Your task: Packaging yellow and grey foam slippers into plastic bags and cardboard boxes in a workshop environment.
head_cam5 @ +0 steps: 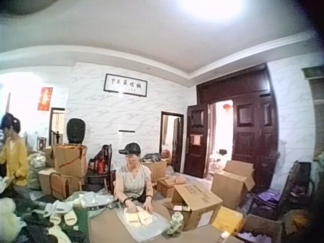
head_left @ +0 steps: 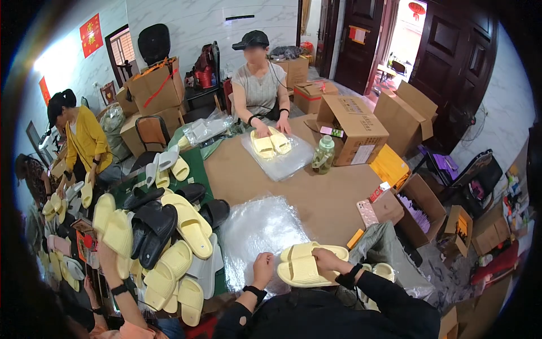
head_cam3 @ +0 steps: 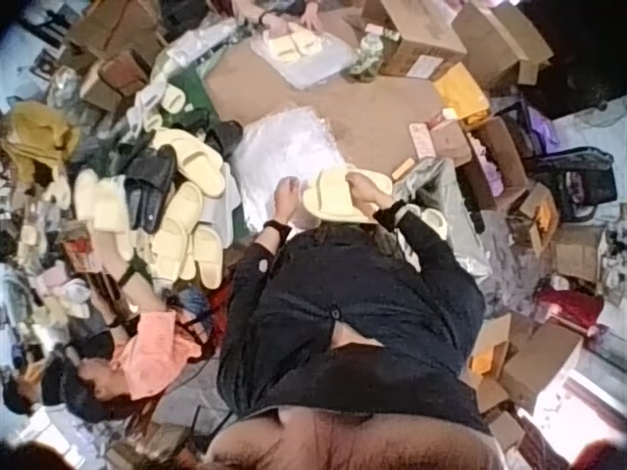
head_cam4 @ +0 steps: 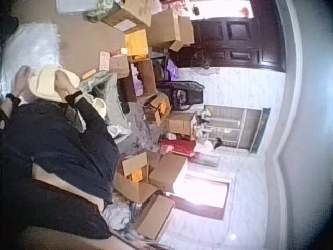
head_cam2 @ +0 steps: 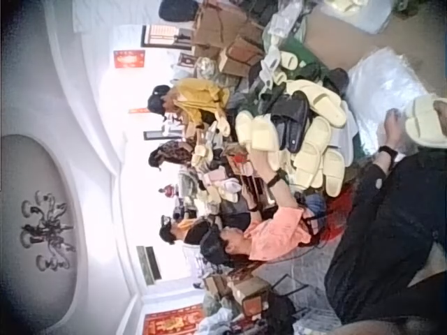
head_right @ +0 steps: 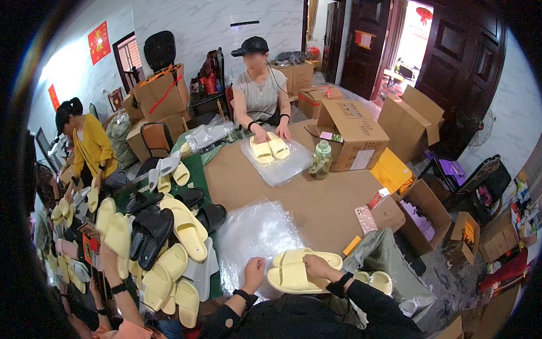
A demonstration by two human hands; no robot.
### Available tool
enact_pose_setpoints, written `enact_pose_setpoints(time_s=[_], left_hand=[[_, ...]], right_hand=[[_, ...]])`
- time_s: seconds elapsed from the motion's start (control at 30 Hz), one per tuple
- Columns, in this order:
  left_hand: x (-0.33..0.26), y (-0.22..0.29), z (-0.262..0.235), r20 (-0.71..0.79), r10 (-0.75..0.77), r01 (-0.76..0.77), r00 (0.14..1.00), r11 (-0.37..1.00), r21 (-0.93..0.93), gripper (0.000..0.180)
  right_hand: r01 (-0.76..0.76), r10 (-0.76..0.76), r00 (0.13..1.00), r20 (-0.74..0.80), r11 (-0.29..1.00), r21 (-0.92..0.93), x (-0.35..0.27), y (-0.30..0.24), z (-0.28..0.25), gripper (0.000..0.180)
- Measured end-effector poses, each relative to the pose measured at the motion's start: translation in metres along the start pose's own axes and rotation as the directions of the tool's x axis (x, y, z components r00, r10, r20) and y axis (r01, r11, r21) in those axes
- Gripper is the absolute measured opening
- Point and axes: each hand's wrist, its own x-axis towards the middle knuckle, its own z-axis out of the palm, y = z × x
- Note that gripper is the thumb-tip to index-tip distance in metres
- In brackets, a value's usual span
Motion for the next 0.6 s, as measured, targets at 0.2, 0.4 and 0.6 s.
enact_pose_setpoints(time_s=[0.2, 0.4, 0.6], left_hand=[[0.007, 0.043, 0.004, -0.075, 0.028, -0.034, 0.997, 0.996, -0.080, 0.012], [0.011, 0.052, 0.001, -0.073, 0.027, -0.033, 0.997, 0.996, -0.081, 0.012], [0.020, 0.034, 0.000, -0.187, 0.219, -0.187, 0.958, 0.966, 0.177, 0.009]], right_hand=[[0.041, -0.067, 0.974, -0.215, 0.992, -0.123, 0.001, 0.006, -0.005, 0.012], [0.092, -0.128, 0.982, -0.139, 0.967, -0.238, -0.008, 0.016, 0.002, 0.011], [0.310, -0.325, 0.940, -0.103, 0.941, -0.135, -0.003, -0.006, -0.010, 0.013]])
